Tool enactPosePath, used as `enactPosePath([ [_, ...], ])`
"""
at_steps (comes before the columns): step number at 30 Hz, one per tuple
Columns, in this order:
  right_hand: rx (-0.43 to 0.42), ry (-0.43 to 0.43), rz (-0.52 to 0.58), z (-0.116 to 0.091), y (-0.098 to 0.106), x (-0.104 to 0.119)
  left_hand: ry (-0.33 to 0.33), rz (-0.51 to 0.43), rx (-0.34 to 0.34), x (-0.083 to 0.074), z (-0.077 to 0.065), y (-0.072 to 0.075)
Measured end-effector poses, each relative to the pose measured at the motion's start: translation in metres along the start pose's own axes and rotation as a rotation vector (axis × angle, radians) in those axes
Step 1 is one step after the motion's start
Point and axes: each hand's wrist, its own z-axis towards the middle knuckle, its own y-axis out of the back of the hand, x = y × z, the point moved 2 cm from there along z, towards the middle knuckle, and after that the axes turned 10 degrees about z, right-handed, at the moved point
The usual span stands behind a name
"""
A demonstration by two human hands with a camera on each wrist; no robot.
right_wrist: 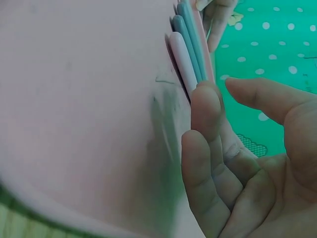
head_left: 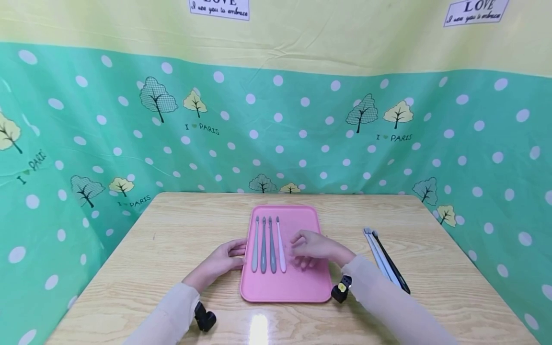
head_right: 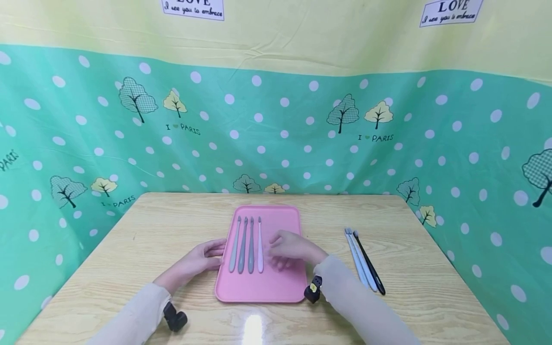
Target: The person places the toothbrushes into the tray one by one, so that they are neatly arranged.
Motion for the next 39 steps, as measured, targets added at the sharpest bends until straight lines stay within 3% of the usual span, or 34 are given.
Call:
enactPosePath([
  [11, -0.006, 0.004, -0.034, -0.017, 0.012, 0.002, -0.001, 0.004, 0.010, -0.004, -0.003, 0.000],
  [30, 0.016, 0.048, -0.076, -0.051, 0.049, -0.018, 0.012, 0.013, 0.012, -0.003, -0.002, -0.001],
  [39, -0.044, -0.006, -0.098, -0.075, 0.071, -0.029, 0.004, 0.016, 0.018, -0.001, -0.002, 0.000],
])
